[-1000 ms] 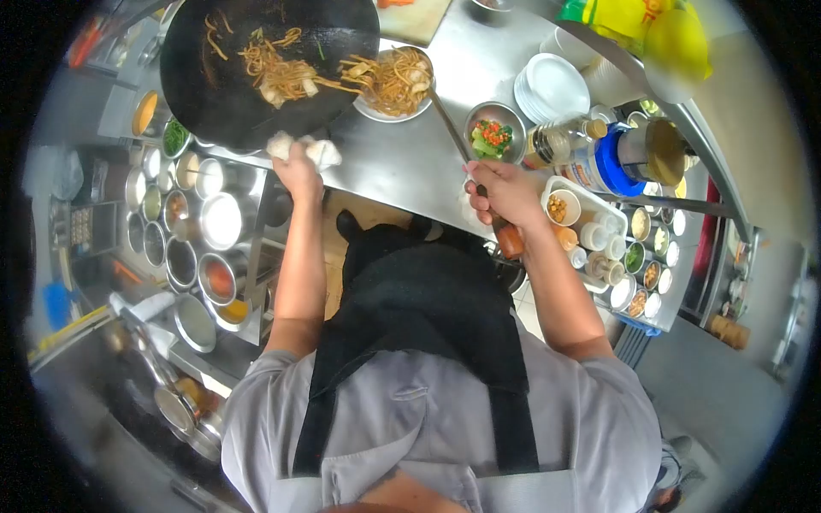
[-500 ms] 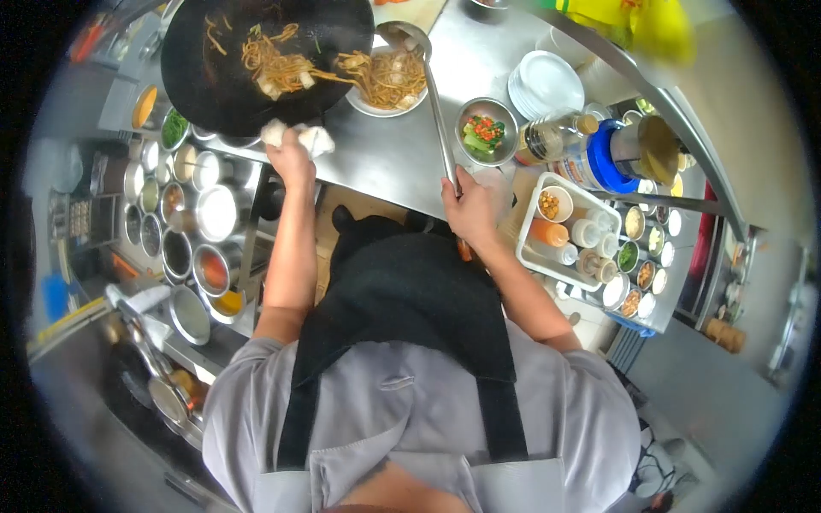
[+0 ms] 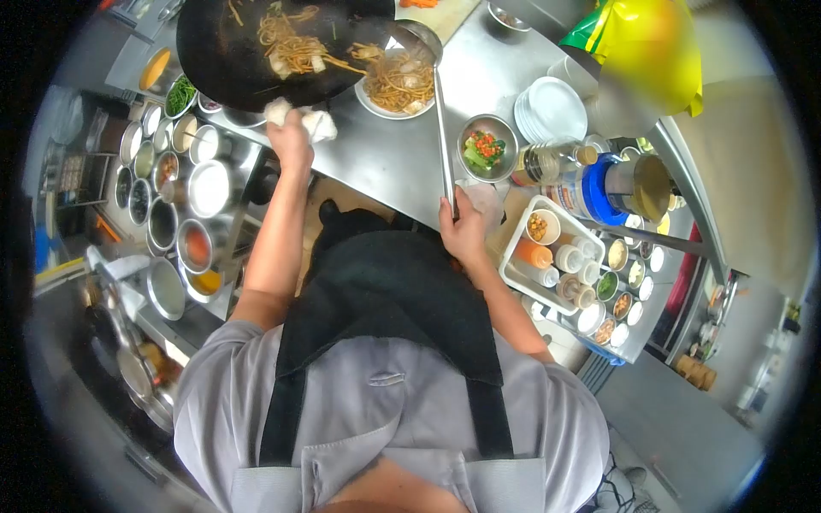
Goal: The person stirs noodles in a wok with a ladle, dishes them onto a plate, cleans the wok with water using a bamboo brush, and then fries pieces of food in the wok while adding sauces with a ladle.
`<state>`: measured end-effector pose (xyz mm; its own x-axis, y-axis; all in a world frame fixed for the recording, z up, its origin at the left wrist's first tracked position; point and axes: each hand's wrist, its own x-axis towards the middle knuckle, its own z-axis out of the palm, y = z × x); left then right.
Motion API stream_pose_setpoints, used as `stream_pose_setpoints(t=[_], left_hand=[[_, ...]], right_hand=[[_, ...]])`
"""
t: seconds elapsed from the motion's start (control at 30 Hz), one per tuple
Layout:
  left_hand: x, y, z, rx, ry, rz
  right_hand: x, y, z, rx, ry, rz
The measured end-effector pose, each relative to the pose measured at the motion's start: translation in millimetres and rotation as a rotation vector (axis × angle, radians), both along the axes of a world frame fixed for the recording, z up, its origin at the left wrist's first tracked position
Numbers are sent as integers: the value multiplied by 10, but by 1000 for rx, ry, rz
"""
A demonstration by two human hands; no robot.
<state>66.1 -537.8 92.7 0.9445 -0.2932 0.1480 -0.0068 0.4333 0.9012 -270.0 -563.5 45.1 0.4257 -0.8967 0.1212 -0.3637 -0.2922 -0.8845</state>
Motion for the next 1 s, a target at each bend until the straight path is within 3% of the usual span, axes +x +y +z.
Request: stream_pose_setpoints(t=[0.17, 0.3, 0.4, 0.5, 0.53, 0.6, 0.8, 0.9, 1.0], left_hand=[[89, -31, -137, -64, -90, -30], [28, -18, -142, 48, -57, -4], [-24, -7, -55, 79, -37, 35], [-31, -25, -77, -19, -44, -35], [-40, -36, -75, -15, -32, -39], [-88, -35, -46, -17, -26, -43], [-240, 31, 20, -40, 0, -95], [-291, -7, 69, -63, 21, -84], [-275, -23, 27, -53, 41, -77]], right_hand=[[-76, 42, -31, -88, 40, -6], [-142, 11, 114, -13, 89, 57], [-44, -92, 139, -196, 12, 36], [371, -493, 322, -359, -56, 104], [576, -588, 632, -272, 54, 130], [1041, -764, 855, -366, -26, 160], [2079, -1223, 735, -514, -75, 138], [2145, -1207, 662, -612, -86, 142], [1903, -996, 569, -509, -60, 199]])
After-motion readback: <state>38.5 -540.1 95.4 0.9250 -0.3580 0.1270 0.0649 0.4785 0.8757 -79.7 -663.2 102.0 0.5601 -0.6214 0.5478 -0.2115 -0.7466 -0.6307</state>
